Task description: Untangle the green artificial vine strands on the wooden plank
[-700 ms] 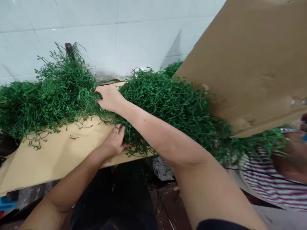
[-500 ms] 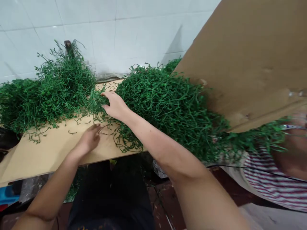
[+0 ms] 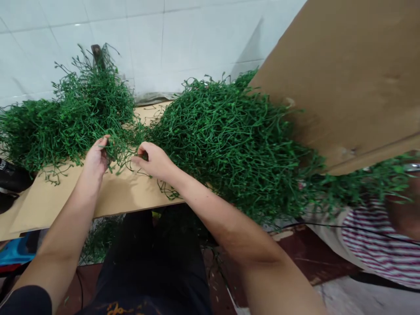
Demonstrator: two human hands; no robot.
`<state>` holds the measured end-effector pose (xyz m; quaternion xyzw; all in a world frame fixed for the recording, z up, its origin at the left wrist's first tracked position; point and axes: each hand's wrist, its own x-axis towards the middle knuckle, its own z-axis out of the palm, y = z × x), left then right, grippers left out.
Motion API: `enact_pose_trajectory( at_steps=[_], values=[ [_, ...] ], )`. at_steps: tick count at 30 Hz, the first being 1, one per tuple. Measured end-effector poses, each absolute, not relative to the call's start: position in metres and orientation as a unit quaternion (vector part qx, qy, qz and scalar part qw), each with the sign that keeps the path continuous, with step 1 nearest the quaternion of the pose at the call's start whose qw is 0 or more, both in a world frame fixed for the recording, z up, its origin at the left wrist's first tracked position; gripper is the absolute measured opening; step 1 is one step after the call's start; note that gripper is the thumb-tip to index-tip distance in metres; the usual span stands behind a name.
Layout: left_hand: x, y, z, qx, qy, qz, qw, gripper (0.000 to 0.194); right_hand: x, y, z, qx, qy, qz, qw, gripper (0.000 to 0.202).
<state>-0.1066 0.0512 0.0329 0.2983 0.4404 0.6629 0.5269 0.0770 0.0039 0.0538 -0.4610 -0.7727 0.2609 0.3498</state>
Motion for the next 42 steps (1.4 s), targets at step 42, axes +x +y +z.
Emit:
enact_pose_trajectory(
  at_steps=[42],
  values=[
    [-0.103, 0.045, 0.084, 0.742, 0.505, 0.362, 0.253, 0.039, 0.073, 0.043, 0.053, -0.21, -0.486, 0.563, 0.634, 0.038]
  ],
)
